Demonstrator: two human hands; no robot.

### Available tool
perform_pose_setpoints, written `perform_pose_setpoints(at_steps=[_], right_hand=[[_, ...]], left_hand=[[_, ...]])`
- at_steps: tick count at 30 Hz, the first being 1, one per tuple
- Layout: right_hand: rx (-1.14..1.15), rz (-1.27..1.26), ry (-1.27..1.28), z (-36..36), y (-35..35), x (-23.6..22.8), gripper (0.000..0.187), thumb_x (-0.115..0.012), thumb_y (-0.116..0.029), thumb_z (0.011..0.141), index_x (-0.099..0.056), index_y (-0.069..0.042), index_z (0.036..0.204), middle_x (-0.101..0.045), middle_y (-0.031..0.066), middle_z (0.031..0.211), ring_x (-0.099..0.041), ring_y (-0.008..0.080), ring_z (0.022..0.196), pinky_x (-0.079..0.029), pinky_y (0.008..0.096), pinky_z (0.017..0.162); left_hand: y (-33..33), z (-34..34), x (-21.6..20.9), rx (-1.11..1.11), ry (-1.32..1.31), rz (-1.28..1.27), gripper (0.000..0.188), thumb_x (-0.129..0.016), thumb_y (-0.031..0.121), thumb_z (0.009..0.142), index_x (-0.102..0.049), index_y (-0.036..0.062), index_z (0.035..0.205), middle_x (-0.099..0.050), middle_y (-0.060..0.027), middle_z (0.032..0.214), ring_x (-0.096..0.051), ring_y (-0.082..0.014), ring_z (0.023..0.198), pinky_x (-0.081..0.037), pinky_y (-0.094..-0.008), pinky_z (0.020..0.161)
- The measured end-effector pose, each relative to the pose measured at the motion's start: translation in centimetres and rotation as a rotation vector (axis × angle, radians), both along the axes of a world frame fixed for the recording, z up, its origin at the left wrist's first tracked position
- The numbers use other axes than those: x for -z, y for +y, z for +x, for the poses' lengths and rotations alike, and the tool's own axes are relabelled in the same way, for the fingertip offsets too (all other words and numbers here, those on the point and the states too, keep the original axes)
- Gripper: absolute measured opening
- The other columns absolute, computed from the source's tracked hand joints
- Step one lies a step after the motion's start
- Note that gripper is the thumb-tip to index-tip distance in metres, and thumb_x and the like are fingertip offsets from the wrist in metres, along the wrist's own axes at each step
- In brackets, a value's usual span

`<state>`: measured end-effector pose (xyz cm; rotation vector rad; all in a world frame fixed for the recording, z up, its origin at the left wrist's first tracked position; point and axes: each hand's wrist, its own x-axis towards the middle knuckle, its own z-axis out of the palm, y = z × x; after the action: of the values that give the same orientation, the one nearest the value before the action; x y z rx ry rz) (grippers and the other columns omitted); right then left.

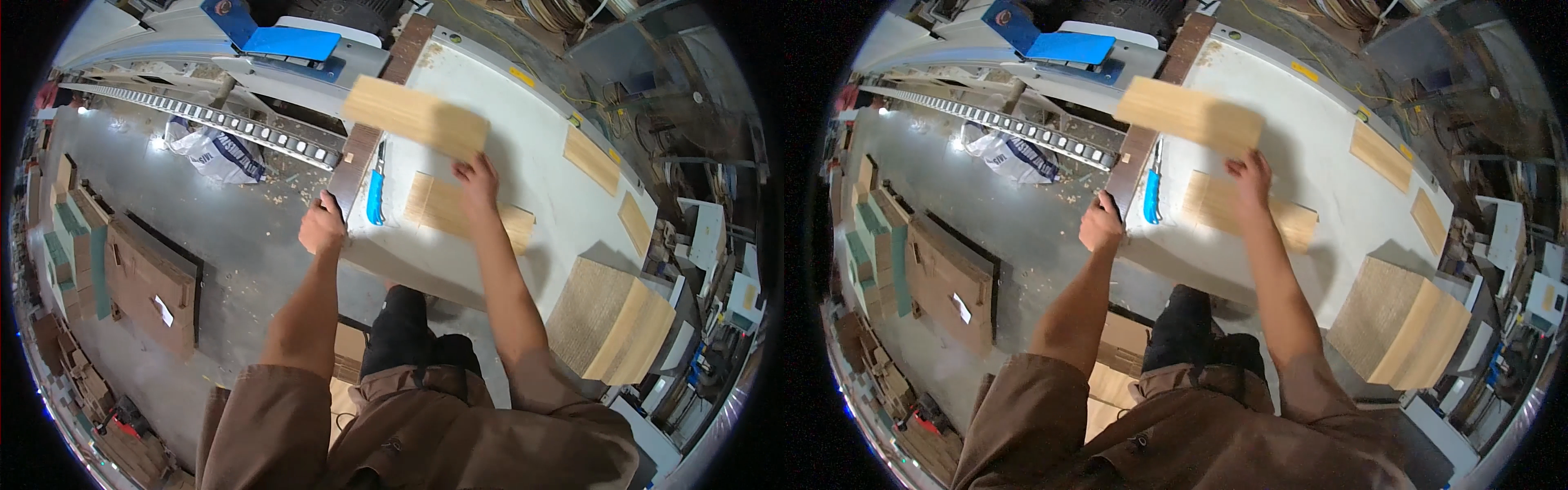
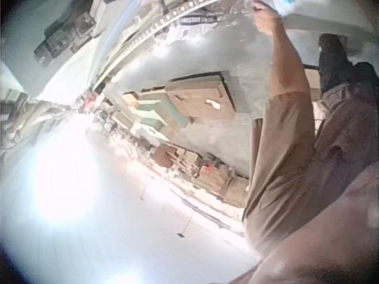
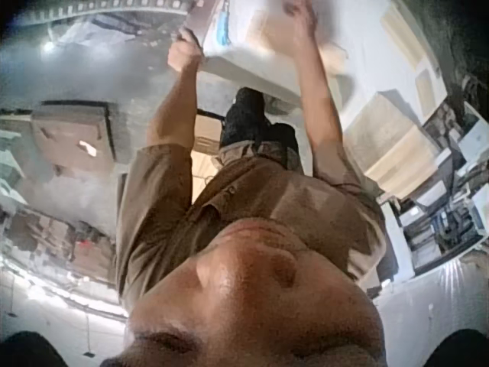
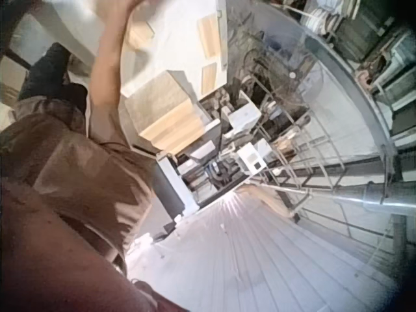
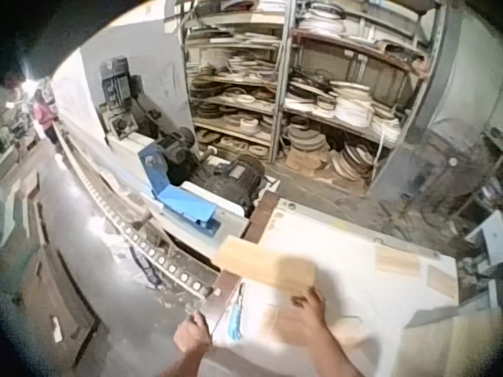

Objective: The recorder is inspecting, stacking, and marking small wooden blocks at a workbench in a furniture factory.

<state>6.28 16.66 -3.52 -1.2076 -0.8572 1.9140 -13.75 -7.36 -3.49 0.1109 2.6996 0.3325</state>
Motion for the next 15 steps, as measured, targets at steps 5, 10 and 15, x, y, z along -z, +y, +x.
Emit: perform_pose_setpoints(at_steps=[5, 10, 15], right_hand=[[0.085, -0.004, -0.093, 15.7, -6.2, -0.9, 0.033, -0.059, -0.029, 0.111, -0.059, -0.005, 0.134, -0.068, 0.006, 0.113, -0.07, 0.021, 0.097, -0.055, 0.0394, 0.092], [0.109, -0.086, -0.165, 22.1, -8.7, -0.8, 0.04, -0.056, -0.026, 0.112, -0.054, -0.002, 0.145, -0.069, 0.0081, 0.12, -0.069, 0.0206, 0.1, -0.054, 0.0378, 0.093], [0.067, 0.063, -0.309, 22.8, -8.1, 1.4, 0.049, -0.062, -0.029, 0.109, -0.051, 0.002, 0.146, -0.063, 0.0145, 0.134, -0.064, 0.0282, 0.112, -0.05, 0.0424, 0.1]], left_hand=[[0.5, 0.4, -0.1, 0.015, 0.004, 0.049, 0.064, -0.034, 0.062, 0.107, -0.076, 0.0176, 0.125, -0.076, -0.0201, 0.119, -0.071, -0.0436, 0.113, -0.055, -0.0533, 0.096], [0.8, 0.9, -0.6, 0.044, 0.005, 0.024, 0.067, -0.033, 0.063, 0.106, -0.076, 0.0162, 0.127, -0.076, -0.0197, 0.118, -0.071, -0.0414, 0.114, -0.055, -0.0521, 0.097], [0.7, 0.8, -0.8, 0.029, 0.02, 0.016, 0.066, -0.033, 0.063, 0.107, -0.077, 0.0165, 0.124, -0.077, -0.0189, 0.117, -0.072, -0.0394, 0.112, -0.056, -0.0515, 0.096]])
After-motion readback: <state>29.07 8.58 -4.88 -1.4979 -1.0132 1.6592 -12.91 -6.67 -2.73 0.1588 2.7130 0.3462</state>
